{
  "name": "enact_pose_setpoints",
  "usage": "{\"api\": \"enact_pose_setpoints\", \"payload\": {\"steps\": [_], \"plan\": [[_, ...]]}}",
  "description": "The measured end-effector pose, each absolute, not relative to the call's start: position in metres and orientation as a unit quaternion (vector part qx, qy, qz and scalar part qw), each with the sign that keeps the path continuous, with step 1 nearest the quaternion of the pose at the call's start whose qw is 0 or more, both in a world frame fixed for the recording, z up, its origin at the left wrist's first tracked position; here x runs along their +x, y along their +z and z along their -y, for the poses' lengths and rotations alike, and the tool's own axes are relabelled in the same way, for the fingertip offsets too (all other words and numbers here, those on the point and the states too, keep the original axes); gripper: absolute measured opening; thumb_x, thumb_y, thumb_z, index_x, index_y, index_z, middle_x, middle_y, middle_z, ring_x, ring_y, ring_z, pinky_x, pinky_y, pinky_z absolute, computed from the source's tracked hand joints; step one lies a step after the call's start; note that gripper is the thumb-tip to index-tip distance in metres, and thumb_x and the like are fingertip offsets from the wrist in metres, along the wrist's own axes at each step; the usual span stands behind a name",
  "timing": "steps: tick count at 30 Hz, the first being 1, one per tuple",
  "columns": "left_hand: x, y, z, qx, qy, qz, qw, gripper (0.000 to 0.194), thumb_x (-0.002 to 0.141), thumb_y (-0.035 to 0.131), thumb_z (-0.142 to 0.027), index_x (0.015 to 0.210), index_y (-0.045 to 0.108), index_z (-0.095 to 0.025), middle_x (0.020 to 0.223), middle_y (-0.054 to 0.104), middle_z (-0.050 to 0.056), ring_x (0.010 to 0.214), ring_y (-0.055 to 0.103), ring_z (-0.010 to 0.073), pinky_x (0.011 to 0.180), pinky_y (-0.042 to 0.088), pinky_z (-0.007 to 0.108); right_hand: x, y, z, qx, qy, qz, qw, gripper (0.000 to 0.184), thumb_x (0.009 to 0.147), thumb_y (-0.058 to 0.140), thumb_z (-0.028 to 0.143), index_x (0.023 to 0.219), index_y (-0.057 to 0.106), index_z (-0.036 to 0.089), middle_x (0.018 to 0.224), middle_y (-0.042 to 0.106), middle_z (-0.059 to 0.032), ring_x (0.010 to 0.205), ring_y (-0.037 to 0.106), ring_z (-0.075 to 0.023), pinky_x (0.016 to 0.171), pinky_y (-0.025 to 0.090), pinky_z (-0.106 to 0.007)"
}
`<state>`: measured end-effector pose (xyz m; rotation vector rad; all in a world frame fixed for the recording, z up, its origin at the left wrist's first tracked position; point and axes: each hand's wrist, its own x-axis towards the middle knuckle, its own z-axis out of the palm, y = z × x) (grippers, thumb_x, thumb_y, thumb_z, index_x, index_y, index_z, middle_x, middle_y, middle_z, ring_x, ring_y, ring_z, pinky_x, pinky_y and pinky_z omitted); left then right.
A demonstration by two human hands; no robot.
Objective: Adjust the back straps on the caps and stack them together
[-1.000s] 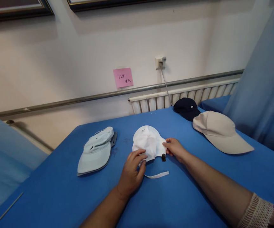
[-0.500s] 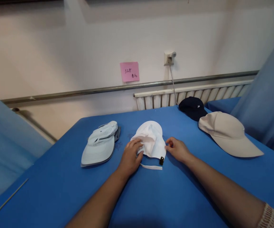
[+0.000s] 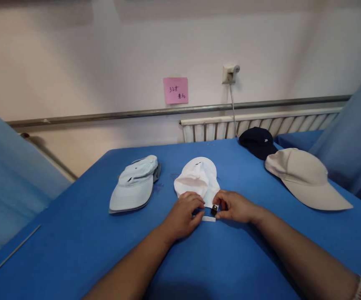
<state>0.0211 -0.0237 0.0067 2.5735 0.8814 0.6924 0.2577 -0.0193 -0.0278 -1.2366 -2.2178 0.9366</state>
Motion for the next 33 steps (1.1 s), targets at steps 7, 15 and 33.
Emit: {"api": "enact_pose_setpoints", "payload": {"steps": [7, 15, 33], "plan": [[0.023, 0.009, 0.026, 0.9, 0.246, -0.322, 0.158, 0.014, 0.086, 0.05, -0.013, 0.093, 0.06, -0.02, 0.095, 0.064, 0.005, 0.098, 0.055, 0.0199, 0.091, 0.043, 0.037, 0.243, -0.017, 0.033, -0.458, 0.213, 0.842, 0.188, 0.025, 0.075, 0.07, 0.027, 0.096, 0.057, 0.019, 0.093, 0.061, -0.0028, 0.077, 0.056, -0.0151, 0.067, 0.038, -0.026], [0.024, 0.009, 0.027, 0.903, 0.239, -0.321, 0.158, 0.013, 0.086, 0.05, -0.013, 0.092, 0.06, -0.02, 0.097, 0.064, 0.005, 0.1, 0.055, 0.02, 0.092, 0.044, 0.036, 0.242, -0.026, 0.024, -0.492, 0.284, 0.78, 0.264, 0.018, 0.088, 0.05, 0.026, 0.073, 0.056, 0.018, 0.076, 0.06, -0.0025, 0.068, 0.052, -0.0135, 0.065, 0.037, -0.026], [0.034, 0.007, 0.033, 0.897, 0.277, -0.344, 0.03, 0.015, 0.084, 0.062, -0.023, 0.099, 0.062, -0.022, 0.115, 0.064, 0.006, 0.123, 0.047, 0.0273, 0.108, 0.03, 0.052, 0.228, -0.033, 0.027, -0.359, 0.705, 0.489, 0.367, 0.04, 0.077, 0.067, 0.054, 0.076, 0.056, 0.016, 0.062, 0.055, 0.0023, 0.048, 0.045, -0.0067, 0.046, 0.033, -0.021]]}}
